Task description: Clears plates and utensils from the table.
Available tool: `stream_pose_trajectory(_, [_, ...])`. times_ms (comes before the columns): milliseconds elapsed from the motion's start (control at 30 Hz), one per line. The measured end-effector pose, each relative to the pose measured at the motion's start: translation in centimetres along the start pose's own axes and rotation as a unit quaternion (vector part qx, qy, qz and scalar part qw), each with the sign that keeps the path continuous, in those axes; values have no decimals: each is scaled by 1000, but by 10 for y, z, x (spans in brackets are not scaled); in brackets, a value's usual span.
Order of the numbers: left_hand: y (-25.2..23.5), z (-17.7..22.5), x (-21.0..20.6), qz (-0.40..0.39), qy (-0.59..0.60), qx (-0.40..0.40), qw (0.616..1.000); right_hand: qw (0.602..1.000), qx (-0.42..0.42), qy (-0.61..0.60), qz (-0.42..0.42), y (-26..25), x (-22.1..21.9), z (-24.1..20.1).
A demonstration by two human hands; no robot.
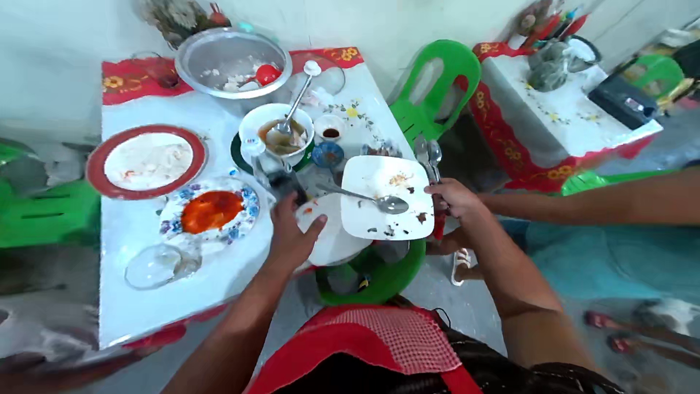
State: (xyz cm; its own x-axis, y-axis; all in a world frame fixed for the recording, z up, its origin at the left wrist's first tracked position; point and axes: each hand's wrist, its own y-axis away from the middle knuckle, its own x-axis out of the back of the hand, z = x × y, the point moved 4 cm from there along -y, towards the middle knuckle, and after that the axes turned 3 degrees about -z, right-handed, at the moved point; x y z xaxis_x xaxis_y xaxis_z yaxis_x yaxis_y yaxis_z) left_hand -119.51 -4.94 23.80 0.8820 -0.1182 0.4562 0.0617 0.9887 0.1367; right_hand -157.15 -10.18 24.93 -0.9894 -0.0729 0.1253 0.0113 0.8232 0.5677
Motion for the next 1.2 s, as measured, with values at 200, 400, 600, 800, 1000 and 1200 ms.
stream_pose_trajectory(200, [31, 22, 12, -84, -291, -251, 919, 999, 16, 38, -7, 59, -27, 19])
stream_pose_trajectory(400, [45, 29, -7, -142, -310, -154, 927, 999, 20, 40, -14, 54, -15, 38])
stream_pose_trajectory(600, [33, 16, -32, -84, -156, 7, 984, 997, 47, 58, 32, 4, 34, -4])
stream_pose_trajectory(800, [7, 23, -68, -2, -104, 89, 991, 956, 203, 157, 140, -59, 63, -40])
stream_pose_trajectory(1000, [-31, 37, -93, 29, -170, 92, 981, 877, 225, 404, 133, -85, 47, -67])
stream_pose_trajectory(1200, [-82, 63, -91, 76, -264, 103, 956, 850, 273, 444, 74, -99, 44, -89])
